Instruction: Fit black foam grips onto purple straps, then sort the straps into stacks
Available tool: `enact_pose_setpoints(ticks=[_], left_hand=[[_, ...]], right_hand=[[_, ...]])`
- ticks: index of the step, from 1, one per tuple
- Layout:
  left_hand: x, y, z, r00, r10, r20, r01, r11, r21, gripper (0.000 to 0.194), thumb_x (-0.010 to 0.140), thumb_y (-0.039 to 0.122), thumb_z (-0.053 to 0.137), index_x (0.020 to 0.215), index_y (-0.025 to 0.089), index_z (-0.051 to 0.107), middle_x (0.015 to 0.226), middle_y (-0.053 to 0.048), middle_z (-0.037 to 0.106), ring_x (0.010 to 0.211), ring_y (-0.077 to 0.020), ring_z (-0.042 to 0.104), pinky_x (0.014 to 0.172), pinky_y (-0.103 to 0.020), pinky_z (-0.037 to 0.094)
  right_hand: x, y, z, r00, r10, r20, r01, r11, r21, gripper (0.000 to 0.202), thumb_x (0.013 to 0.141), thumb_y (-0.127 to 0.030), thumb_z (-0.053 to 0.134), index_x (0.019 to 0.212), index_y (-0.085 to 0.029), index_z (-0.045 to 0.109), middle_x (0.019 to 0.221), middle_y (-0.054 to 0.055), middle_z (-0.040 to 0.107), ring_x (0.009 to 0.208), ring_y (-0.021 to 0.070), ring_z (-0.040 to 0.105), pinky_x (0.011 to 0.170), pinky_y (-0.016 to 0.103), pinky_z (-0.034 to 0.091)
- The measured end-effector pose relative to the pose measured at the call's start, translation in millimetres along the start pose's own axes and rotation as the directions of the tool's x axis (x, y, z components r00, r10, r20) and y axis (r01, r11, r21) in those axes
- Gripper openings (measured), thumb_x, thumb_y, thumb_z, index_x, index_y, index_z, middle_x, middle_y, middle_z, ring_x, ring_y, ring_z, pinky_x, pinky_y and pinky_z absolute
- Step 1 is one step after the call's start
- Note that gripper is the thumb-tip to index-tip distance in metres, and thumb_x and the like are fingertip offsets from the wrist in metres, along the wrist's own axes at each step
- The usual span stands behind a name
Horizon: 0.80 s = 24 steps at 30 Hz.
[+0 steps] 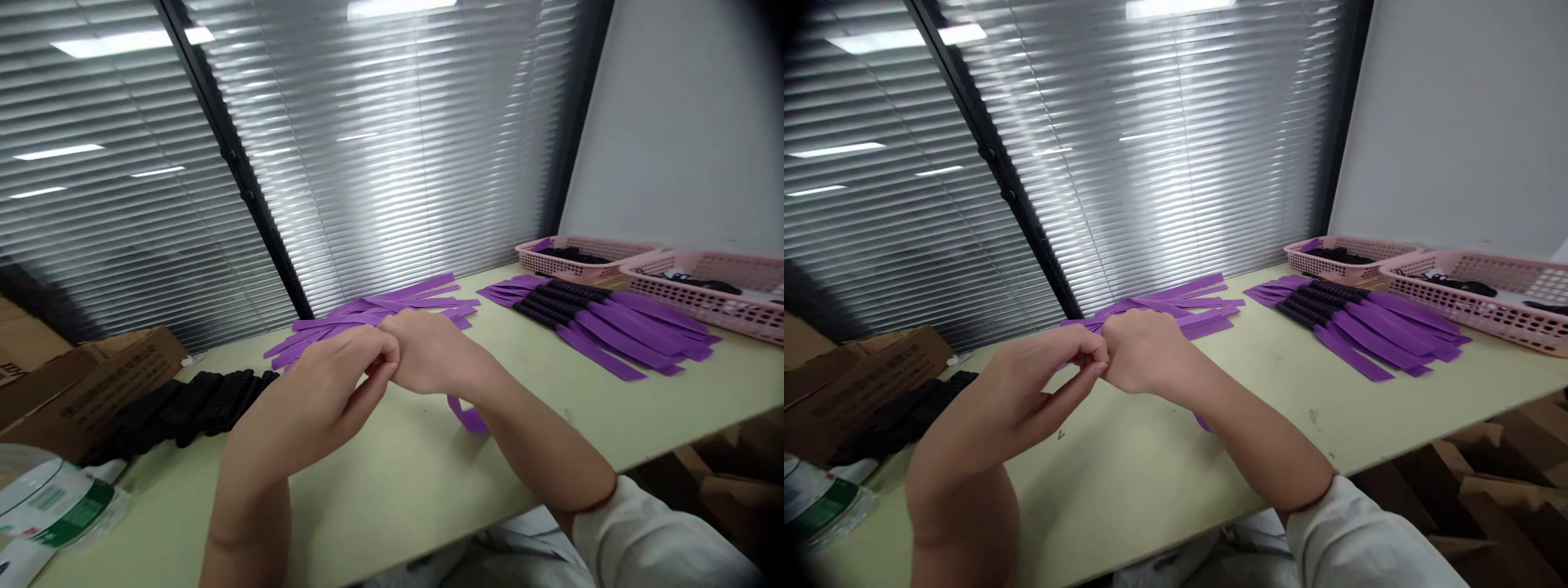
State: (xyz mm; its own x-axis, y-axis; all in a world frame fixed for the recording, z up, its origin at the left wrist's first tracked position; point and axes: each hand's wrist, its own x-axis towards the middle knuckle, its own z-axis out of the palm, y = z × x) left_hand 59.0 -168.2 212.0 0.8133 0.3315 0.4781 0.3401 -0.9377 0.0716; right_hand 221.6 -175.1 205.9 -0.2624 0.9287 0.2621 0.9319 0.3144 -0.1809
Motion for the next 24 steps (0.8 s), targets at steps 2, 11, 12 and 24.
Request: enact_pose_setpoints(ticks=[2, 11, 12, 24], left_hand=[[0.2, 0.0, -0.5, 1.000, 0.002, -0.004, -0.003, 1.000, -0.006, 0.012, 0.093, 0.014, 0.042, 0.089, 0.020, 0.052, 0.080, 0.002, 0.057, 0.069, -0.0103, 0.049, 0.062, -0.024, 0.039], [2.0, 1.3, 0.9, 1.000, 0.014, -0.008, -0.014, 1.000, -0.003, 0.011, 0.093, 0.015, 0.042, 0.091, 0.020, 0.052, 0.080, 0.002, 0.057, 0.069, -0.0108, 0.050, 0.063, -0.025, 0.039], [1.9, 1.1, 1.1, 1.000, 0.014, -0.008, -0.014, 1.000, 0.000, 0.011, 0.093, 0.015, 0.042, 0.090, 0.020, 0.052, 0.080, 0.002, 0.057, 0.069, -0.0108, 0.050, 0.063, -0.025, 0.039], [1.2, 0.8, 2.6, 0.999, 0.031, -0.014, -0.030, 0.999, 0.032, 0.011, 0.093, 0.015, 0.042, 0.091, 0.020, 0.052, 0.080, 0.002, 0.058, 0.069, -0.0110, 0.051, 0.062, -0.025, 0.039]], right_hand=[[-0.1, 0.1, 0.0, 1.000, 0.001, 0.003, -0.001, 1.000, 0.007, 0.029, 0.078, -0.031, 0.052, 0.055, -0.017, 0.042, 0.051, -0.001, 0.046, 0.048, 0.0089, 0.037, 0.047, 0.025, 0.020], [-0.5, 2.2, 0.7, 1.000, -0.019, 0.009, 0.019, 1.000, -0.005, 0.023, 0.078, -0.026, 0.051, 0.058, -0.017, 0.044, 0.054, 0.000, 0.049, 0.050, 0.0095, 0.039, 0.049, 0.025, 0.020], [-0.5, 2.2, 0.9, 1.000, -0.017, 0.010, 0.017, 1.000, -0.004, 0.023, 0.078, -0.026, 0.051, 0.058, -0.017, 0.044, 0.054, 0.000, 0.049, 0.051, 0.0096, 0.040, 0.049, 0.025, 0.020], [-0.6, 3.3, 1.7, 0.998, -0.044, 0.039, 0.045, 0.999, -0.020, 0.015, 0.076, -0.024, 0.049, 0.063, -0.018, 0.053, 0.057, 0.000, 0.051, 0.052, 0.0110, 0.043, 0.050, 0.025, 0.022]])
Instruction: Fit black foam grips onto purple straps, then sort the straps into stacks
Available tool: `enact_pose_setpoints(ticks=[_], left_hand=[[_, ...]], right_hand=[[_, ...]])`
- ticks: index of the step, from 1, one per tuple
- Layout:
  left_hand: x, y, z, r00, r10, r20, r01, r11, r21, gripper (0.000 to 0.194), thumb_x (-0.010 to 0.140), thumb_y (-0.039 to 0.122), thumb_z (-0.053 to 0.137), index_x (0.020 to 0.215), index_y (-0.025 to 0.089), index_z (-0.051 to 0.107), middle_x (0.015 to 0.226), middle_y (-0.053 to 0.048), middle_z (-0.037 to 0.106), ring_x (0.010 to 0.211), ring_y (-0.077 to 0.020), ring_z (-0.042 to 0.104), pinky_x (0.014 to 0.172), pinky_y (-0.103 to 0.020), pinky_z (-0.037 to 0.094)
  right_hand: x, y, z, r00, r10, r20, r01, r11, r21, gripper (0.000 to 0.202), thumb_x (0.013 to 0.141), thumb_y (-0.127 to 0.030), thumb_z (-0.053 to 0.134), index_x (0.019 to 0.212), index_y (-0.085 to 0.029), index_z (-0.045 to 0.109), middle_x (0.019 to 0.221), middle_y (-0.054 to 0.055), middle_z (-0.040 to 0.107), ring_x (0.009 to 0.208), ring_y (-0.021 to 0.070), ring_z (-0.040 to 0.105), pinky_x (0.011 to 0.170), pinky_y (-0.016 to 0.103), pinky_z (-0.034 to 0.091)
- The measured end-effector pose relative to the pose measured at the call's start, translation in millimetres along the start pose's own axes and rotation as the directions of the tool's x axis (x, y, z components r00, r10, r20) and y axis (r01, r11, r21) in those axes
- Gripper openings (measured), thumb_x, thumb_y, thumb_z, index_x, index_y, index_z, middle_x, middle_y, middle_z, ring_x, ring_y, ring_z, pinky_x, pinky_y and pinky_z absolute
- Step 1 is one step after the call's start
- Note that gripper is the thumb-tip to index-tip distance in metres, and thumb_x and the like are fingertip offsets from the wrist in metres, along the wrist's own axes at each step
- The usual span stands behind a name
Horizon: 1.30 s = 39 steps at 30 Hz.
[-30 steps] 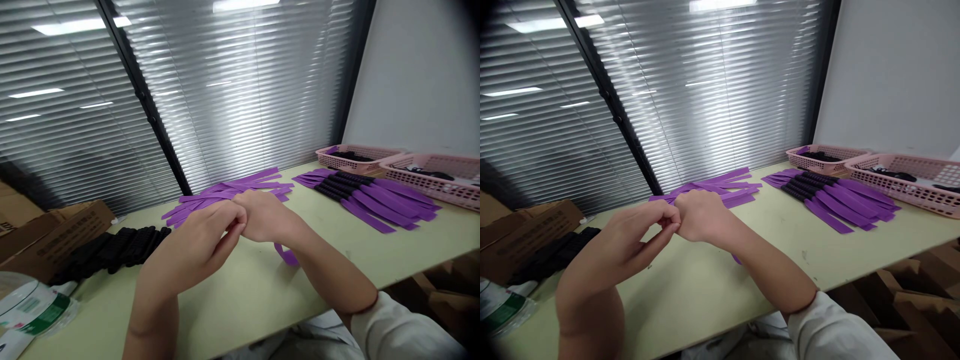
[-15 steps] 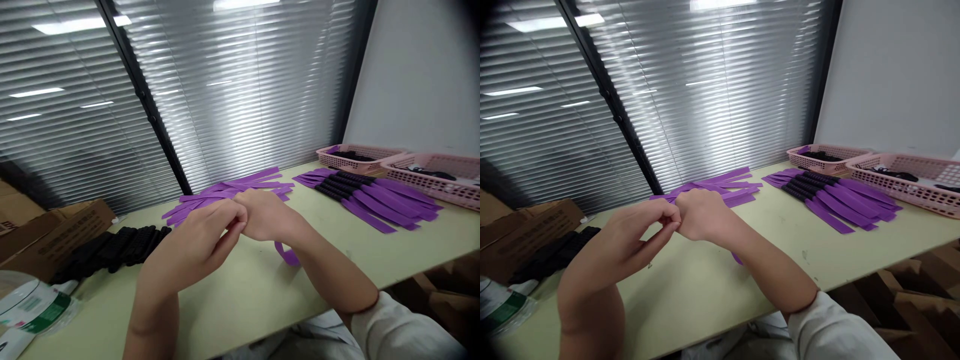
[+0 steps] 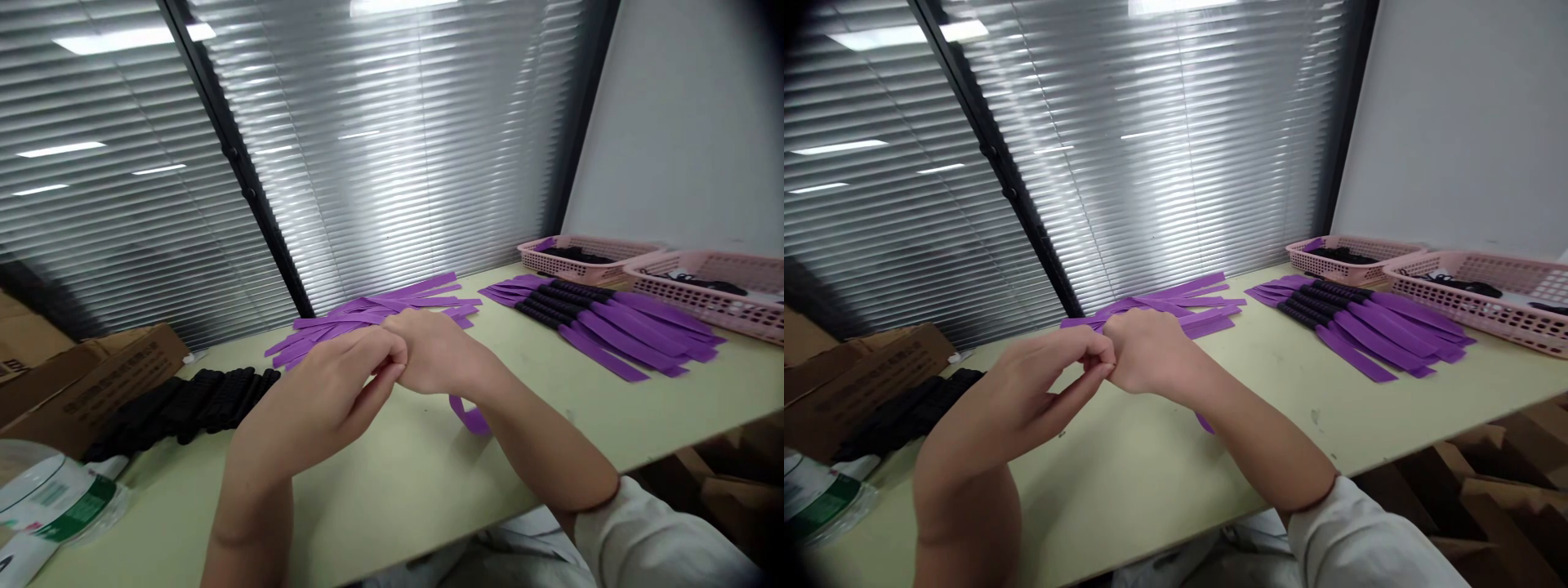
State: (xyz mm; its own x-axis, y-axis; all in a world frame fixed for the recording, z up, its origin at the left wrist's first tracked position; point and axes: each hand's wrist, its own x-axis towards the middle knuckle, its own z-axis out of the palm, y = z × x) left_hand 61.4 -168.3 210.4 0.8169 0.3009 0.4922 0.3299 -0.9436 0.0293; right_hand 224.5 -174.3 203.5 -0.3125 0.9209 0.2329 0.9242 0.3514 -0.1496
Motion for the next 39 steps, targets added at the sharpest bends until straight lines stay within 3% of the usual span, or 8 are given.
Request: enact_pose_setpoints(ticks=[17, 29, 39], left_hand=[[1, 1, 2.7, 1.000, -0.011, 0.024, 0.010, 1.000, 0.024, 0.011, 0.094, 0.017, 0.040, 0.090, 0.020, 0.050, 0.078, 0.001, 0.055, 0.068, -0.0126, 0.048, 0.062, -0.028, 0.037], [4, 6, 11.7, 0.999, -0.049, 0.005, 0.047, 0.979, 0.199, 0.014, 0.092, 0.017, 0.037, 0.086, 0.019, 0.050, 0.074, -0.001, 0.054, 0.069, -0.0157, 0.048, 0.063, -0.030, 0.036], [10, 0, 11.6, 0.995, -0.087, 0.053, 0.078, 0.986, 0.144, 0.013, 0.091, 0.015, 0.039, 0.088, 0.019, 0.051, 0.075, 0.000, 0.056, 0.068, -0.0148, 0.050, 0.063, -0.029, 0.037]], right_hand=[[0, 2, 2, 1.000, 0.005, -0.013, -0.004, 0.999, 0.041, 0.011, 0.075, -0.022, 0.051, 0.068, -0.018, 0.059, 0.061, 0.001, 0.055, 0.056, 0.0129, 0.047, 0.052, 0.025, 0.022], [7, 4, -2, 0.998, 0.061, -0.001, -0.061, 0.998, -0.010, 0.007, 0.068, -0.022, 0.055, 0.072, -0.020, 0.061, 0.067, 0.003, 0.061, 0.061, 0.0175, 0.054, 0.049, 0.025, 0.028], [12, 8, 0, 0.995, 0.090, 0.030, -0.090, 0.996, -0.010, 0.015, 0.071, -0.026, 0.058, 0.084, -0.023, 0.065, 0.075, 0.005, 0.065, 0.070, 0.0225, 0.061, 0.052, 0.027, 0.035]])
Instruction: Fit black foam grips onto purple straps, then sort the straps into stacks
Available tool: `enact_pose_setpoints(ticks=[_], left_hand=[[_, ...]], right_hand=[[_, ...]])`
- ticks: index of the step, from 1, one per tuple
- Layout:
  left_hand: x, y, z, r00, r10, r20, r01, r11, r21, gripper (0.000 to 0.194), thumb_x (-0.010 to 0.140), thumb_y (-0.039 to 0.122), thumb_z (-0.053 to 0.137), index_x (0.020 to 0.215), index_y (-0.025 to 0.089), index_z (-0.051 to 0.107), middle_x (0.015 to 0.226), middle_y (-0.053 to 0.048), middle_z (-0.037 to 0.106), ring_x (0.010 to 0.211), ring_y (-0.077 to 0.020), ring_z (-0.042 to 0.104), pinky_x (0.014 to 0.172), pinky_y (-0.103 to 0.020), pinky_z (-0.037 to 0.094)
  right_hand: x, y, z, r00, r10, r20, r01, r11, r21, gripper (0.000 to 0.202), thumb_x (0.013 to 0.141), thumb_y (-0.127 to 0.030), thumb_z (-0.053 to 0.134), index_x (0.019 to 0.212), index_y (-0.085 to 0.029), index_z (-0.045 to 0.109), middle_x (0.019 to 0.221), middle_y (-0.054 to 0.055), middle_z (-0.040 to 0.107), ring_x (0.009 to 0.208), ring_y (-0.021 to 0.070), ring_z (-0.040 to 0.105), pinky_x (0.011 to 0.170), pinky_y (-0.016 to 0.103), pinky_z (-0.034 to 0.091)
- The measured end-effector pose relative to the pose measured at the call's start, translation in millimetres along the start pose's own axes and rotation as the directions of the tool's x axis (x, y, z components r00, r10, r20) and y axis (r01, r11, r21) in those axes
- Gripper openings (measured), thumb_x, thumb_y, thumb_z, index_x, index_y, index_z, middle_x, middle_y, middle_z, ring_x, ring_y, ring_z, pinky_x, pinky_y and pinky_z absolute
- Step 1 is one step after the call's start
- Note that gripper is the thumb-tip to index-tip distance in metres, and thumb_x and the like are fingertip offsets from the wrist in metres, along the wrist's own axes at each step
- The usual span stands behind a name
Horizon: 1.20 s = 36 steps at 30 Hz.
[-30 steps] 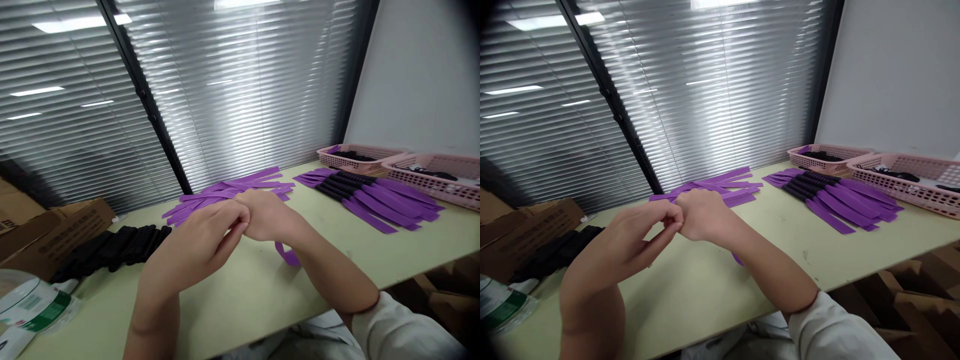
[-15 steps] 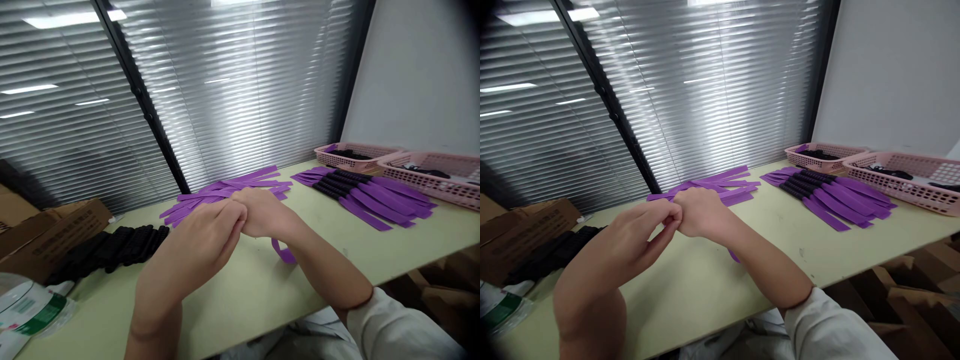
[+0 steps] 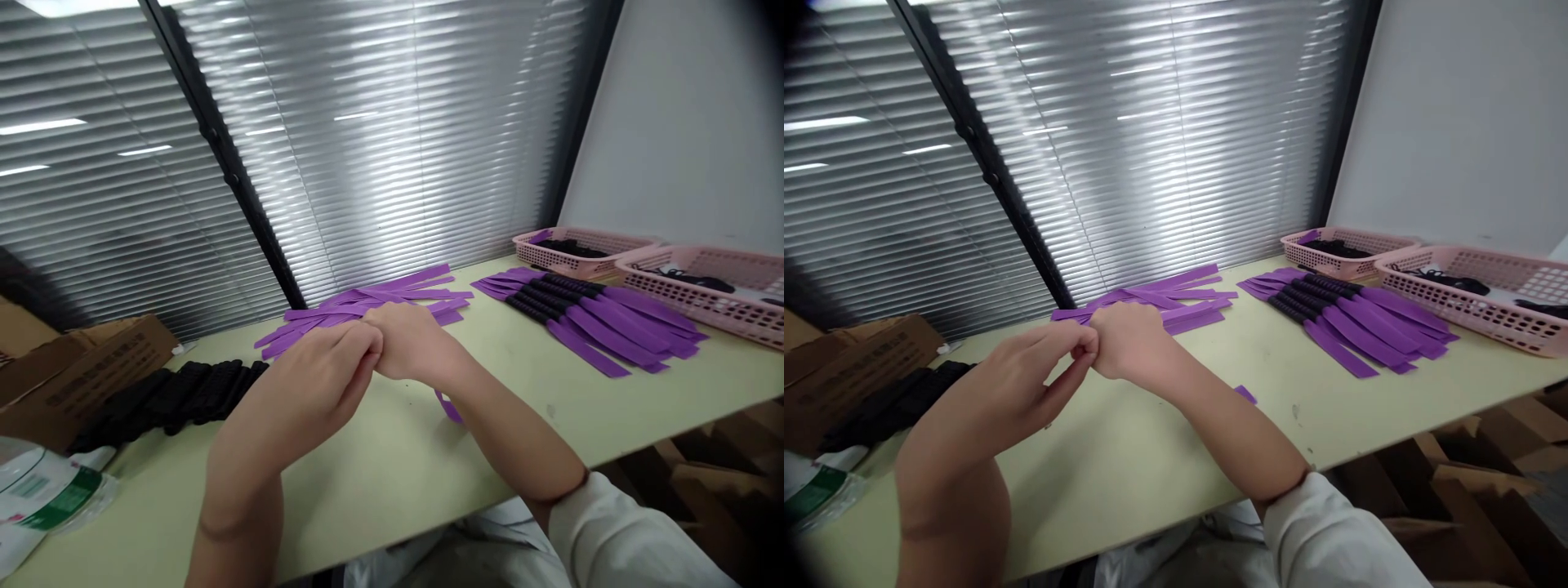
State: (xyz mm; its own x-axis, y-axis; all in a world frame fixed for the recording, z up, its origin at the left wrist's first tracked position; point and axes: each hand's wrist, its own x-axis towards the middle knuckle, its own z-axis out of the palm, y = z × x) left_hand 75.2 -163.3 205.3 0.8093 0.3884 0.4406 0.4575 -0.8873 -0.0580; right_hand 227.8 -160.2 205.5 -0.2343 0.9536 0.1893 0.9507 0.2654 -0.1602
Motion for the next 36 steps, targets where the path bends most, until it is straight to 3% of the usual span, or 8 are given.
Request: enact_pose_setpoints(ticks=[13, 21, 36], left_hand=[[2, 5, -2.9, 0.999, 0.017, -0.041, -0.022, 0.991, -0.131, 0.012, 0.091, 0.014, 0.039, 0.090, 0.019, 0.049, 0.080, -0.001, 0.057, 0.072, -0.0127, 0.050, 0.064, -0.027, 0.039], [3, 9, 1.3, 0.991, 0.026, -0.132, -0.051, 0.980, -0.192, 0.010, 0.091, 0.013, 0.040, 0.089, 0.019, 0.047, 0.080, -0.001, 0.055, 0.071, -0.0124, 0.048, 0.065, -0.027, 0.039], [3, 13, 0.9, 0.976, 0.028, -0.215, -0.093, 0.949, -0.301, 0.011, 0.088, 0.010, 0.044, 0.087, 0.019, 0.047, 0.080, 0.000, 0.056, 0.073, -0.0111, 0.050, 0.068, -0.025, 0.042]], right_hand=[[-11, 2, -8, 1.000, -0.007, 0.020, 0.007, 1.000, -0.008, 0.009, 0.075, -0.026, 0.054, 0.070, -0.021, 0.060, 0.064, 0.003, 0.059, 0.057, 0.0165, 0.053, 0.049, 0.025, 0.028], [-17, 6, -10, 0.997, -0.033, -0.071, 0.033, 0.999, 0.006, 0.009, 0.070, -0.024, 0.055, 0.062, -0.020, 0.054, 0.056, 0.000, 0.052, 0.049, 0.0123, 0.041, 0.046, 0.025, 0.020], [-26, 9, -14, 0.986, -0.101, -0.134, 0.115, 0.989, 0.098, 0.014, 0.075, -0.024, 0.053, 0.062, -0.019, 0.055, 0.055, 0.000, 0.051, 0.047, 0.0105, 0.038, 0.047, 0.025, 0.018]])
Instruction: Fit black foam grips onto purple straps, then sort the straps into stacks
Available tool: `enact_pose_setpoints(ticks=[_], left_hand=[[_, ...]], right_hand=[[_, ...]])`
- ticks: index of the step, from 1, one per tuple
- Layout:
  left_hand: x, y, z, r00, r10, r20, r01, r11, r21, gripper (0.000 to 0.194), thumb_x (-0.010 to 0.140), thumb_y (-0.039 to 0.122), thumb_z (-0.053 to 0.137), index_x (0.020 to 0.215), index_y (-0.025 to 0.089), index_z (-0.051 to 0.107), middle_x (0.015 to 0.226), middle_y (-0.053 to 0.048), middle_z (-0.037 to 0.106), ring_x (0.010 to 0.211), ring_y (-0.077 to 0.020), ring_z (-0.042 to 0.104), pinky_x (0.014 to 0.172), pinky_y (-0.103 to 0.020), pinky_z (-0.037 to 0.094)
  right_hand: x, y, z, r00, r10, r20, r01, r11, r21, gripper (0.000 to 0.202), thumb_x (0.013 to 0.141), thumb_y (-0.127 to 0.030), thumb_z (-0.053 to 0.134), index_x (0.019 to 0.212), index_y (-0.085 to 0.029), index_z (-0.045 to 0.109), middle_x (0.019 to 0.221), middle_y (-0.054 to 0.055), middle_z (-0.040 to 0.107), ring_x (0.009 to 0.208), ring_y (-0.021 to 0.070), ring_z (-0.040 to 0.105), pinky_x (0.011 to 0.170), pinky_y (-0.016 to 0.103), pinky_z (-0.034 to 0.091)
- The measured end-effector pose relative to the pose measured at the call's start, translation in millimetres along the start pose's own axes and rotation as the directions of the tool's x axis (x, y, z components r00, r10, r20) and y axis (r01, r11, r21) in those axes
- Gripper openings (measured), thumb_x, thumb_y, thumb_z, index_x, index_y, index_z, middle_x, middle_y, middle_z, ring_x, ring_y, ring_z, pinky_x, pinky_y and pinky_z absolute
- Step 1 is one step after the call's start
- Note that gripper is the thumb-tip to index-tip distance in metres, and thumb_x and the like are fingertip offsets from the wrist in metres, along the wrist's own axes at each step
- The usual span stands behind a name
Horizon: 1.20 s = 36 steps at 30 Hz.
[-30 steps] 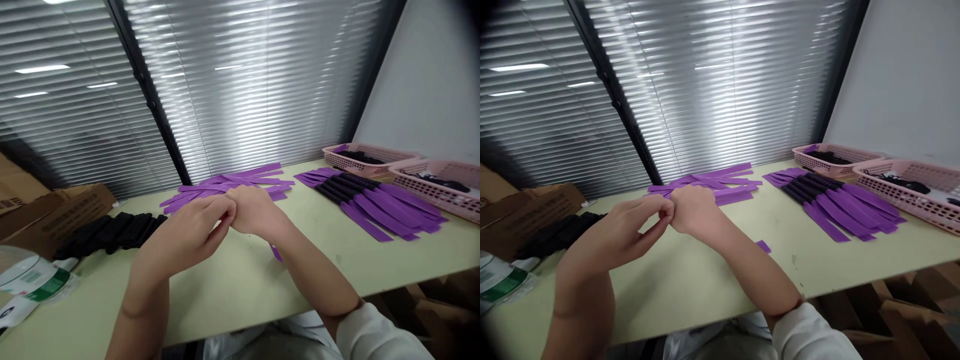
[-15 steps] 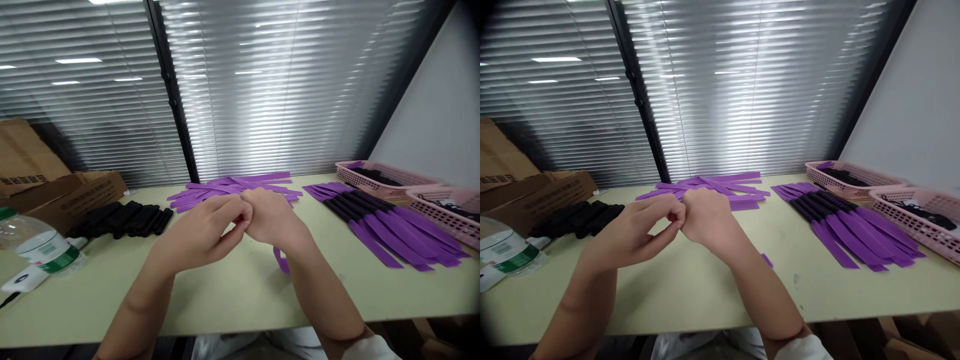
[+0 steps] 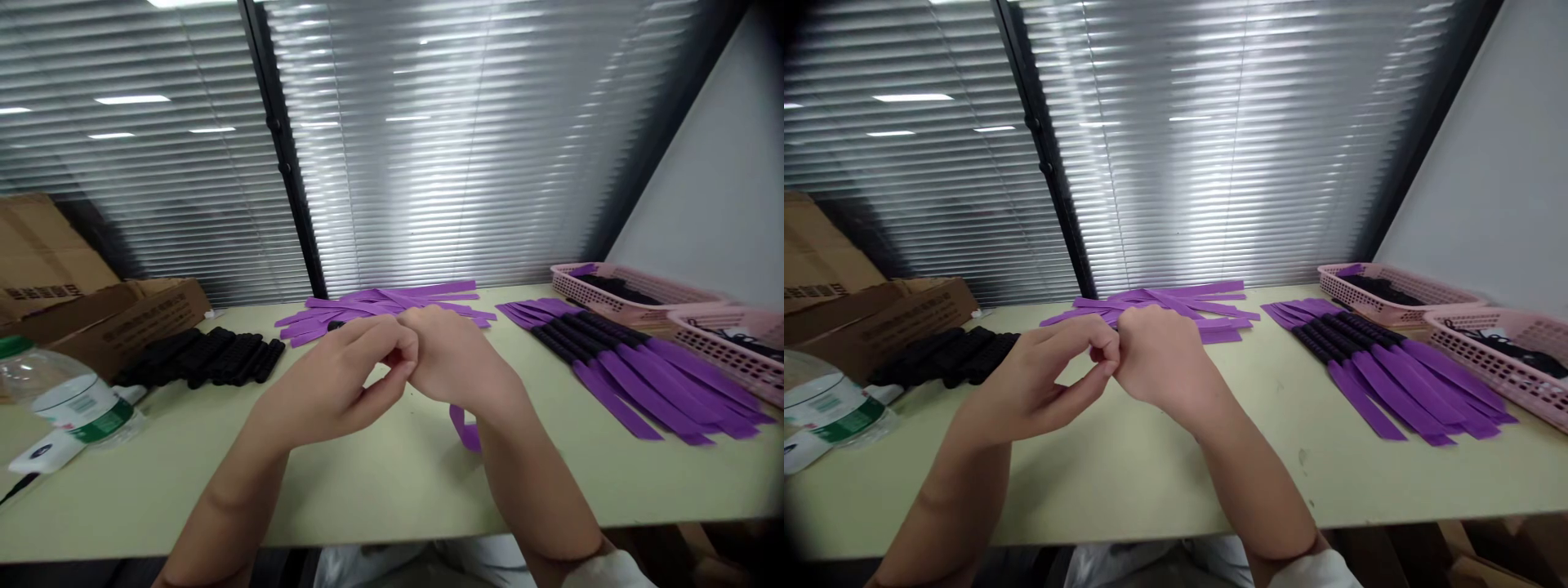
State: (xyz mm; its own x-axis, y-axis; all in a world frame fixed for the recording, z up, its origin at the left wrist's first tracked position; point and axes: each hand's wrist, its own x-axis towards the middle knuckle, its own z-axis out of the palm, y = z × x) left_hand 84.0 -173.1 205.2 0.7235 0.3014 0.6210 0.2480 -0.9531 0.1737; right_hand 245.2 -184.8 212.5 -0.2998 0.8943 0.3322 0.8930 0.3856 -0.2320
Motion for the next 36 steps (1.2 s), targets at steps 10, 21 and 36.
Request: enact_pose_setpoints(ticks=[10, 21, 36], left_hand=[[-3, -4, -6.7, 0.997, -0.055, -0.062, 0.051, 0.997, -0.056, 0.010, 0.089, 0.013, 0.040, 0.086, 0.019, 0.047, 0.078, -0.002, 0.055, 0.070, -0.0132, 0.050, 0.063, -0.027, 0.041], [-7, -22, -36.4, 0.990, -0.092, -0.102, 0.111, 0.972, 0.206, 0.014, 0.087, 0.034, 0.056, 0.087, 0.020, 0.059, 0.086, -0.005, 0.063, 0.083, -0.0199, 0.058, 0.077, -0.035, 0.046], [-6, -26, -23.4, 0.996, -0.074, 0.043, 0.059, 0.958, 0.280, 0.038, 0.082, 0.019, 0.052, 0.118, 0.025, 0.059, 0.108, -0.003, 0.069, 0.094, -0.0203, 0.065, 0.081, -0.033, 0.052]], right_hand=[[2, 3, -2, 0.997, 0.073, 0.033, -0.075, 0.996, 0.046, 0.036, 0.087, -0.042, 0.047, 0.060, -0.018, 0.050, 0.057, 0.001, 0.051, 0.051, 0.0106, 0.040, 0.051, 0.027, 0.021], [0, 8, -9, 0.999, 0.049, 0.023, -0.052, 0.987, 0.154, 0.044, 0.089, -0.056, 0.045, 0.065, -0.018, 0.048, 0.059, 0.000, 0.049, 0.053, 0.0103, 0.040, 0.051, 0.028, 0.021], [2, 8, -11, 0.995, -0.044, 0.095, 0.002, 0.917, 0.398, 0.036, 0.085, -0.051, 0.049, 0.069, -0.018, 0.052, 0.058, -0.004, 0.042, 0.052, 0.0088, 0.037, 0.049, 0.027, 0.021]])
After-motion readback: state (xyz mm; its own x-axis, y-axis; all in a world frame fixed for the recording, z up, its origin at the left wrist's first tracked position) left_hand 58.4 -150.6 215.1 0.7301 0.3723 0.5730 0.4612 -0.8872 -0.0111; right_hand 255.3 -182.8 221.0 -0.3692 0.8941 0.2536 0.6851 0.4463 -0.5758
